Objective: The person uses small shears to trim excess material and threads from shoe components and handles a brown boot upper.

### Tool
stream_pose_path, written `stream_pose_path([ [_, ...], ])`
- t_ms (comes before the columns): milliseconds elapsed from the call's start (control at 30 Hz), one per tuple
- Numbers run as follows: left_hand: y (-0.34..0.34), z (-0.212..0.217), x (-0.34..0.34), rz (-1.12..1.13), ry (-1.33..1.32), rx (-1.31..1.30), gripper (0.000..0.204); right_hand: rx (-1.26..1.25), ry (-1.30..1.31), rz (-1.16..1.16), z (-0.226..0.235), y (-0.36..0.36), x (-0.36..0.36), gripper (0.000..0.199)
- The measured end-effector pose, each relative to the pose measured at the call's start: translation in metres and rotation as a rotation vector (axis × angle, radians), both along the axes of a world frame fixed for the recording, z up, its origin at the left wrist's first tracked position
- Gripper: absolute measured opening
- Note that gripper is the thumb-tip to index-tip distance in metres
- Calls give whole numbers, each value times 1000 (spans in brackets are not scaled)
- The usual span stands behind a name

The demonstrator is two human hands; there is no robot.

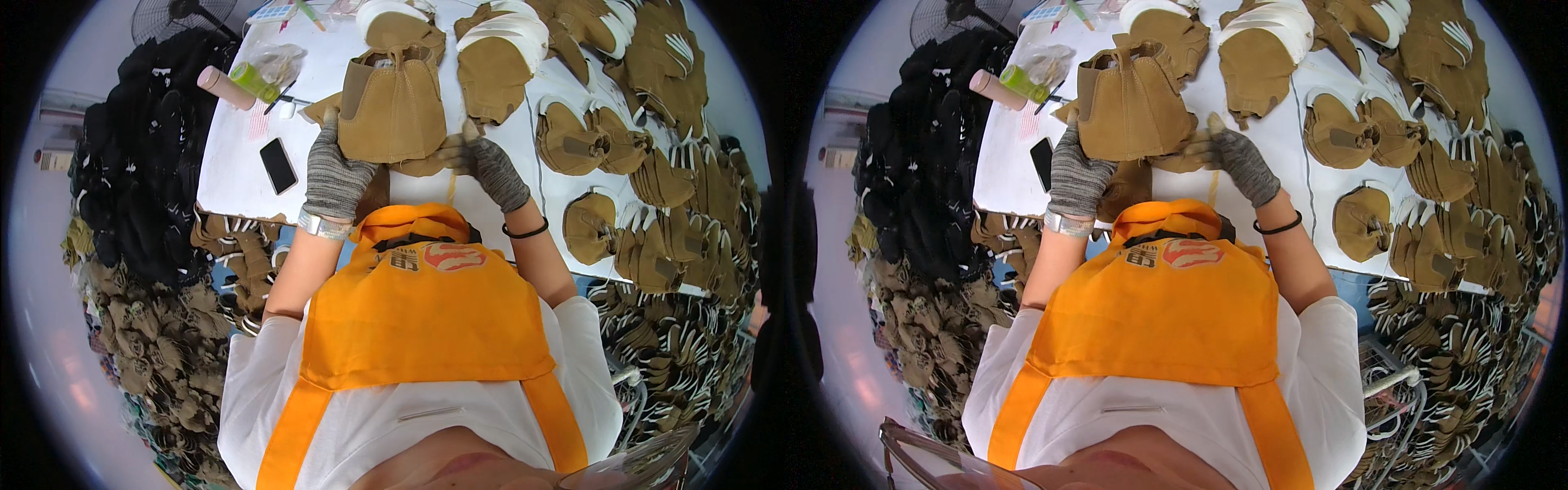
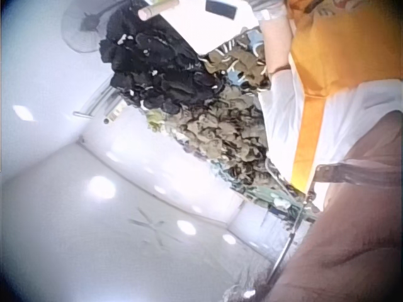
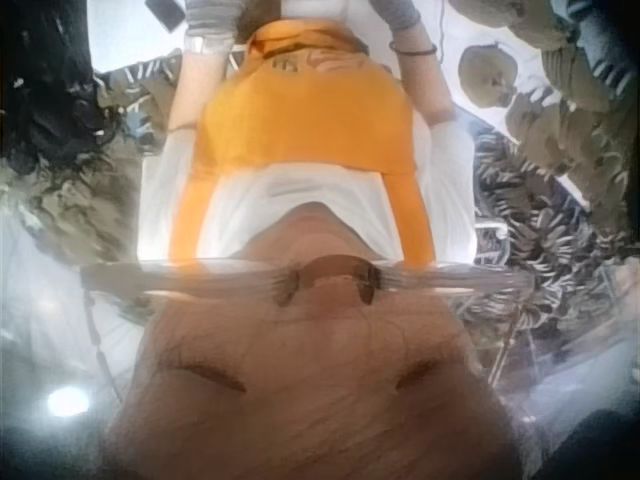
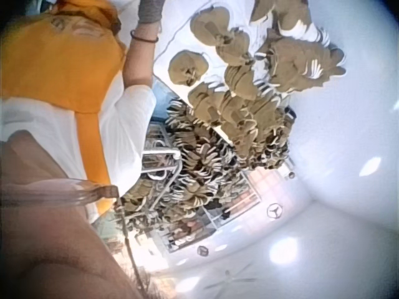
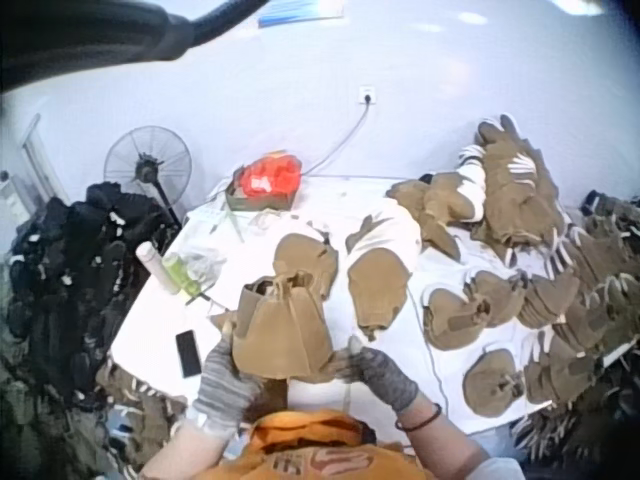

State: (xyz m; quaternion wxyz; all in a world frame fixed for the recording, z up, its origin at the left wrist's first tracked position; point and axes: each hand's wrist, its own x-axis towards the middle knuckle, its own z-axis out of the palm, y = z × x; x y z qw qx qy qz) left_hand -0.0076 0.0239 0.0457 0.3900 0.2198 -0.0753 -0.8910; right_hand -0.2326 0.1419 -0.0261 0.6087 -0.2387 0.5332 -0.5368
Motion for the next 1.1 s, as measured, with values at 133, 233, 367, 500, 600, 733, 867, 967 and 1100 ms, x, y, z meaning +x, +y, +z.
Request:
stream_pose_path([
  [133, -1, -9, 21, 12, -517, -765, 39, -71, -614, -56, 22, -44, 49, 63],
  [233, -5, -9, 45, -17, -306, -558, 51, -200, -446, 113, 52, -47, 66, 65],
  [367, -7, -6, 72, 0, -179, -498, 69, -265, -370, 165, 50, -53, 82, 59],
  [500, -17, -25, 109, -24, -350, -553, 71, -176, -196, 184, 46, -59, 103, 55],
  [600, -17, -45, 131, -34, -442, -344, 57, 21, -245, 167, 17, -65, 117, 52],
  [733, -31, -179, 170, -40, -605, 38, 37, 120, 20, 308, -106, -75, 121, 52],
  [867, -37, -195, 165, 10, -877, -131, 40, -131, 954, 508, -140, -85, 125, 55],
  [967, -51, -220, 181, -27, -1063, -285, 43, 360, 331, 298, -98, -101, 138, 57],
  [1100, -59, -214, 180, -286, -1475, -641, 50, 106, 680, 392, -148, -103, 136, 54],
])
